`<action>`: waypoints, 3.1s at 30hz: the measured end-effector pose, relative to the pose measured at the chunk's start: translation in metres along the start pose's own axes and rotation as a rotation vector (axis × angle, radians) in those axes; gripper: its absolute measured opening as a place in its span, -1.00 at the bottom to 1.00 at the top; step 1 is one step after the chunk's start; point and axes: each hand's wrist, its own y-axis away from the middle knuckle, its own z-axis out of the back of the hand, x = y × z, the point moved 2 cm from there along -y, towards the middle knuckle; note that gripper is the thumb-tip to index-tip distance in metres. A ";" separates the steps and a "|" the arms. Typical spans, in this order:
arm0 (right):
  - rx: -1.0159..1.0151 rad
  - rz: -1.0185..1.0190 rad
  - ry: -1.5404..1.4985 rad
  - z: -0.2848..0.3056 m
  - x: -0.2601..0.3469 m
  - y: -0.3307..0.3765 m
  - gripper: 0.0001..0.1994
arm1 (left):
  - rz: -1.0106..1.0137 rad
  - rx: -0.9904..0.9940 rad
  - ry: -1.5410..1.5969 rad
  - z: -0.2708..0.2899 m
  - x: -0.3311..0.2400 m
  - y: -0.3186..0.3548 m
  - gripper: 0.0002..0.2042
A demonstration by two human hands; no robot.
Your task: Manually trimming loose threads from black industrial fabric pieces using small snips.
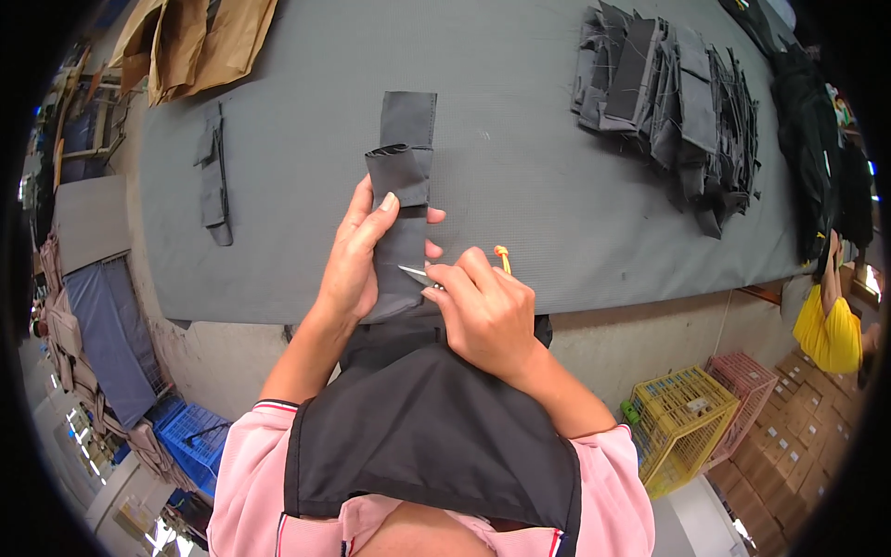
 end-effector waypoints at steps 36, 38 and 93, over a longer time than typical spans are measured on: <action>-0.224 -0.662 -1.133 -0.013 -0.035 -0.060 -0.85 | 0.141 0.256 0.000 0.013 0.025 0.024 -0.62; -0.196 -0.558 -1.110 -0.016 -0.038 -0.064 -0.83 | -0.147 0.200 -0.182 0.008 0.024 0.023 -0.60; -0.289 -0.076 -0.182 0.008 -0.024 -0.013 -0.78 | -0.560 0.229 -0.585 0.016 -0.008 0.006 -0.77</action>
